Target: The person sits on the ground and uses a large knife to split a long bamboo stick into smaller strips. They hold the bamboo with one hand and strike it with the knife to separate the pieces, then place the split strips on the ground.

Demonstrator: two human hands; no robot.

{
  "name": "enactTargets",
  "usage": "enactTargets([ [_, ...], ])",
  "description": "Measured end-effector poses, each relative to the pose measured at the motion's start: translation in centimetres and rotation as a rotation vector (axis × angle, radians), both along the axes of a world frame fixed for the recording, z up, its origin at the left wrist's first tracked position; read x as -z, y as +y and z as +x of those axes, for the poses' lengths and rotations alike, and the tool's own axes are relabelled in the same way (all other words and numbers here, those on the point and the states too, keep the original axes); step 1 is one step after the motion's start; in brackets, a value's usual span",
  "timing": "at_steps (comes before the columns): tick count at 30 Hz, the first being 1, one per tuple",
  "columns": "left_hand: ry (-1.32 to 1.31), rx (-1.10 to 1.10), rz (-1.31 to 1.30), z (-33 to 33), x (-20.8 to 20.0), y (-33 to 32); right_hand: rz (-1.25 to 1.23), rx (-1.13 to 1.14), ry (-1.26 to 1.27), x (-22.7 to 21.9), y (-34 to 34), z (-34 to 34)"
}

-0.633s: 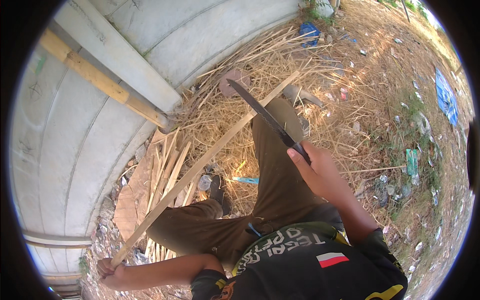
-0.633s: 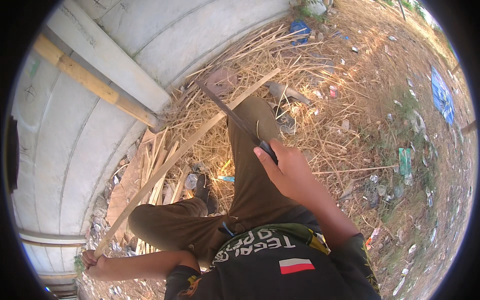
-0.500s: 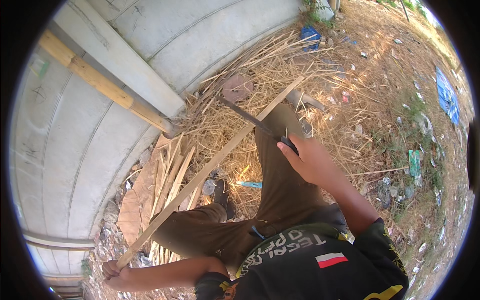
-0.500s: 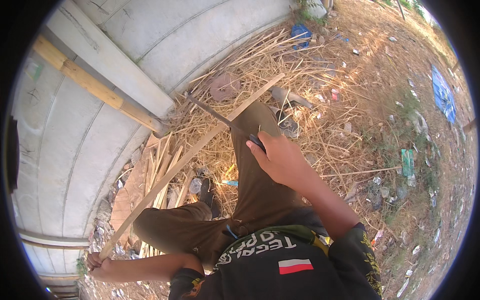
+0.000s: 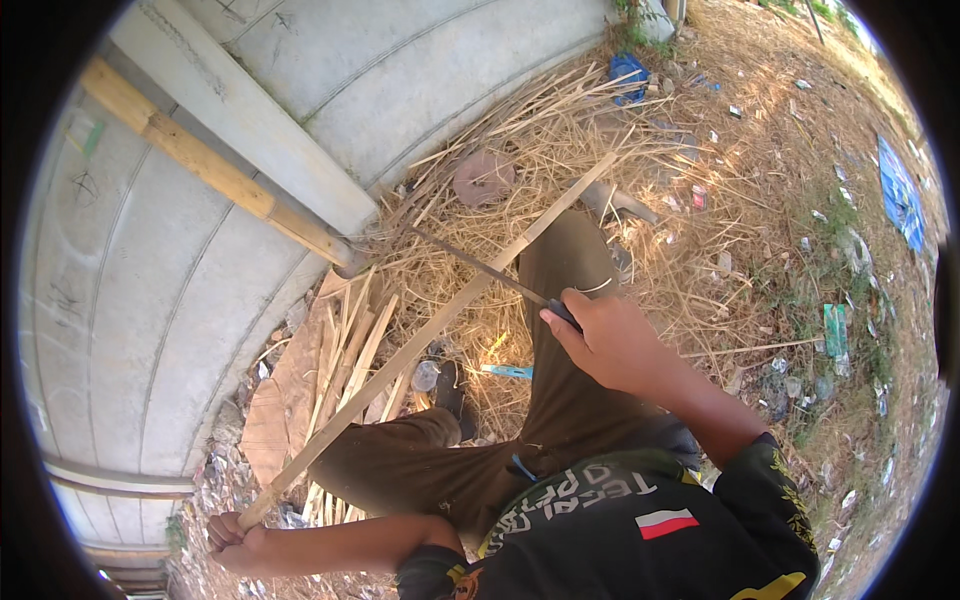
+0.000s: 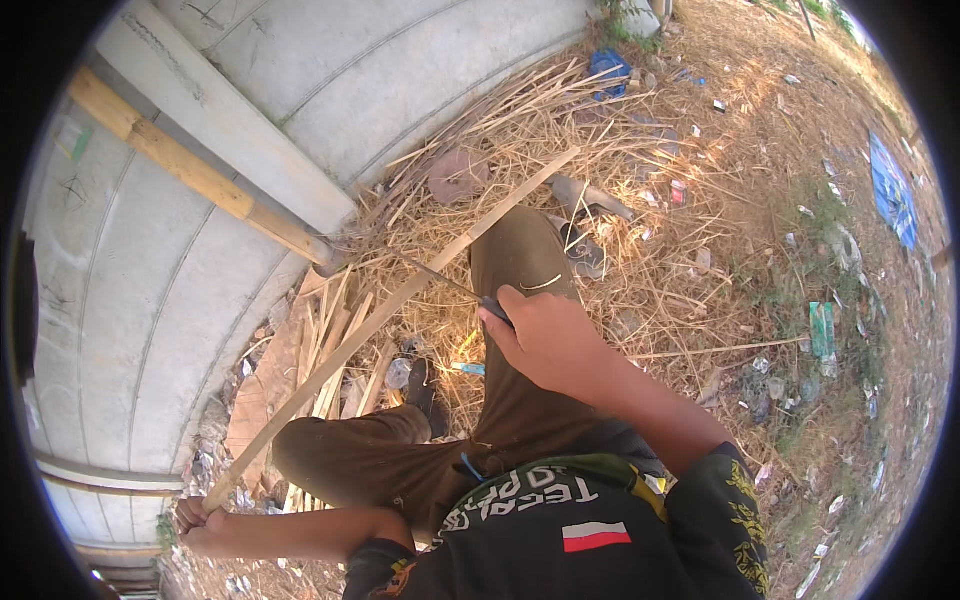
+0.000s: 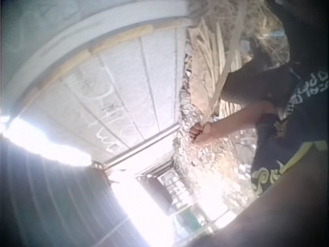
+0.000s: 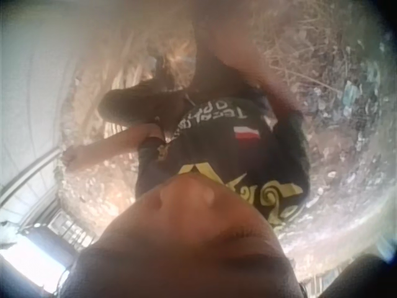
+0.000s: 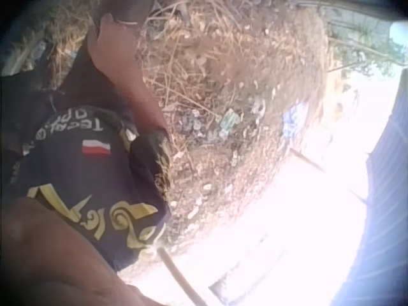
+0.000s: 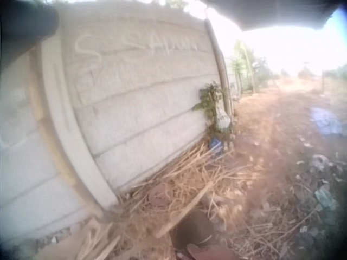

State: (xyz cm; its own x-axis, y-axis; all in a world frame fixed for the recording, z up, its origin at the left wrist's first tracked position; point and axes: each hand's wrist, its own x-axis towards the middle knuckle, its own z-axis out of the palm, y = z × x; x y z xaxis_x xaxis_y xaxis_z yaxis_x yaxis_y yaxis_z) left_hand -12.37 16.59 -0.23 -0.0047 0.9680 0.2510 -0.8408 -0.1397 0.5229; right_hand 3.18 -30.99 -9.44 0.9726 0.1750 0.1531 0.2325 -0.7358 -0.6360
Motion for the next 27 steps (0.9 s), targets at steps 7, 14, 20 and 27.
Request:
enactTargets([
  [7, -0.012, 0.042, -0.025, 0.5, 0.5, 0.7, -0.032, -0.026, 0.034, 0.1, -0.8, 1.4],
  [14, -0.028, 0.058, -0.04, 0.7, 0.7, 1.2, -0.056, 0.217, -0.007, 0.9, -1.8, 2.8],
  [20, -0.029, 0.081, -0.039, 1.4, 0.8, 1.4, -0.138, -0.023, 0.025, 1.3, -1.6, 1.4],
  [27, -0.045, 0.09, -0.048, 1.9, 1.0, 1.3, -0.123, 0.01, 0.015, 0.5, -0.7, 0.7],
])
